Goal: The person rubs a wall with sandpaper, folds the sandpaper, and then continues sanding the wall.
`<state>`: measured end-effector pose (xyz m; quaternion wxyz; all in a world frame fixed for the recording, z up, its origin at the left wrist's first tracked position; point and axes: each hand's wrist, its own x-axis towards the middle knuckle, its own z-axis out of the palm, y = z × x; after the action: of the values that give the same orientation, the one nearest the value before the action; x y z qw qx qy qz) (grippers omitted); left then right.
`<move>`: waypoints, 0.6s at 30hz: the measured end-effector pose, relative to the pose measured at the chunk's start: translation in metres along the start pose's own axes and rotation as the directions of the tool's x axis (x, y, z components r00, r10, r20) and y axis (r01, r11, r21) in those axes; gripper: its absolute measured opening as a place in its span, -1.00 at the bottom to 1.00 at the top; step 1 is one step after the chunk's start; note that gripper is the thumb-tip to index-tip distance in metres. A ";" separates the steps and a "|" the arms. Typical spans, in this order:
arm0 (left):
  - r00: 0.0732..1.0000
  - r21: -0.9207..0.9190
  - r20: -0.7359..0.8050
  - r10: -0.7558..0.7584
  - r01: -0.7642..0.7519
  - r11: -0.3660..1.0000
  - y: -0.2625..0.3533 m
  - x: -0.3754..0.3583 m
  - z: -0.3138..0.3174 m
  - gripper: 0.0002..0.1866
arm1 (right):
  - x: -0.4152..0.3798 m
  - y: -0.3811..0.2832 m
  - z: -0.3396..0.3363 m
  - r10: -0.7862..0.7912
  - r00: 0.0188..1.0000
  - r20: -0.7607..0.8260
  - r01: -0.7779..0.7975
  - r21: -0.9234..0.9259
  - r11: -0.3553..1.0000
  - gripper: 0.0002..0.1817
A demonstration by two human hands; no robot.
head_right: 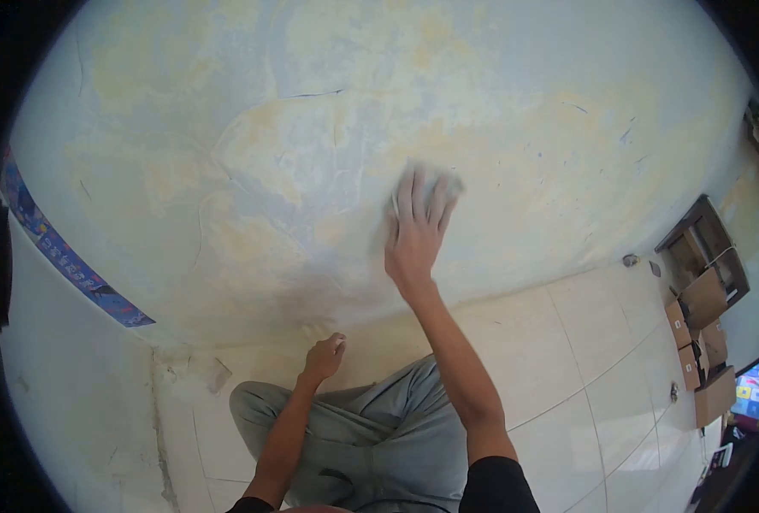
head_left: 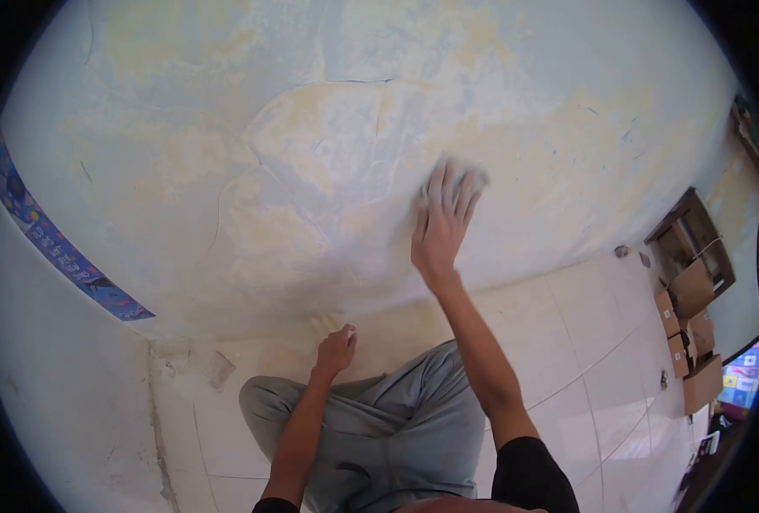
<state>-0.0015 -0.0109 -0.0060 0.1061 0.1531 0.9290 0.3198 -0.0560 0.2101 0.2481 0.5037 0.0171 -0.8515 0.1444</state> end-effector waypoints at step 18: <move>1.000 -0.022 0.008 0.000 0.000 1.000 0.005 -0.001 0.003 -0.67 | 0.021 -0.008 -0.008 -0.071 0.997 -0.006 0.071 0.004 0.997 -0.30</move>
<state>0.0010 -0.0057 -0.0048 0.1113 0.1533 0.9249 0.3296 -0.0588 0.2071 0.2718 0.5112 0.0480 -0.8485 0.1280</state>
